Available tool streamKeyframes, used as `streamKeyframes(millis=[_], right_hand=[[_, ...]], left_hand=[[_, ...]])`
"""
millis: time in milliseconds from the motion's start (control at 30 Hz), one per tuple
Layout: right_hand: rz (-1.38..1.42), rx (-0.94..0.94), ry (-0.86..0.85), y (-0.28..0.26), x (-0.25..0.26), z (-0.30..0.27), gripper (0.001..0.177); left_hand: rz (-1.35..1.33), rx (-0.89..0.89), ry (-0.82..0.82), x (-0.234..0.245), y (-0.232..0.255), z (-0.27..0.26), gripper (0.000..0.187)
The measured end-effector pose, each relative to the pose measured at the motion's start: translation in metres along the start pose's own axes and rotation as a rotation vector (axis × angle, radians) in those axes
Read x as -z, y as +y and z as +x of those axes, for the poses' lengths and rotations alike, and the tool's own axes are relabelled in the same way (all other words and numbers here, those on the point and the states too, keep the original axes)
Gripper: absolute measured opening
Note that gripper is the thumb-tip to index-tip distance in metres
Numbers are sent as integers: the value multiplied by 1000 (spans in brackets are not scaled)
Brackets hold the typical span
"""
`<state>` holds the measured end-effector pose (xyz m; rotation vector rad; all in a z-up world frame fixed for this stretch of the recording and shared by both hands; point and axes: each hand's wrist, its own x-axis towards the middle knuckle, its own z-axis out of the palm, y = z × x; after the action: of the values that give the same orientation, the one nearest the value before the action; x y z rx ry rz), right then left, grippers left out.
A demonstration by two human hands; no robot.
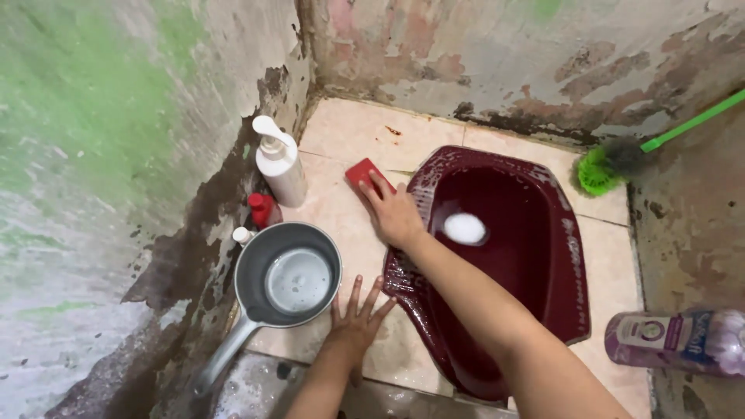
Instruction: Scrubbing the floor and edges around a squat toilet using a sponge and cleaning liquid, then rinsing with water from a dipper.
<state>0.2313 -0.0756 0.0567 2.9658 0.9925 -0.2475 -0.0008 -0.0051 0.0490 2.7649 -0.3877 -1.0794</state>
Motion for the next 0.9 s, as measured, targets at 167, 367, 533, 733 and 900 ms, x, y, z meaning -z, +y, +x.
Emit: streamKeyframes(millis=[167, 367, 533, 733, 900], right_hand=[[-7, -374, 327, 90, -21, -4, 71], [44, -215, 422, 33, -35, -90, 69], [39, -102, 180, -1, -29, -154, 75], [149, -242, 479, 32, -18, -95, 58], [35, -6, 255, 0, -41, -192, 78]], left_hand=[[19, 10, -3, -3, 1, 3, 174], [4, -2, 32, 2, -2, -1, 172], [19, 18, 19, 3, 1, -6, 169], [22, 28, 85, 2, 3, -13, 171], [30, 21, 57, 0, 1, -9, 172]])
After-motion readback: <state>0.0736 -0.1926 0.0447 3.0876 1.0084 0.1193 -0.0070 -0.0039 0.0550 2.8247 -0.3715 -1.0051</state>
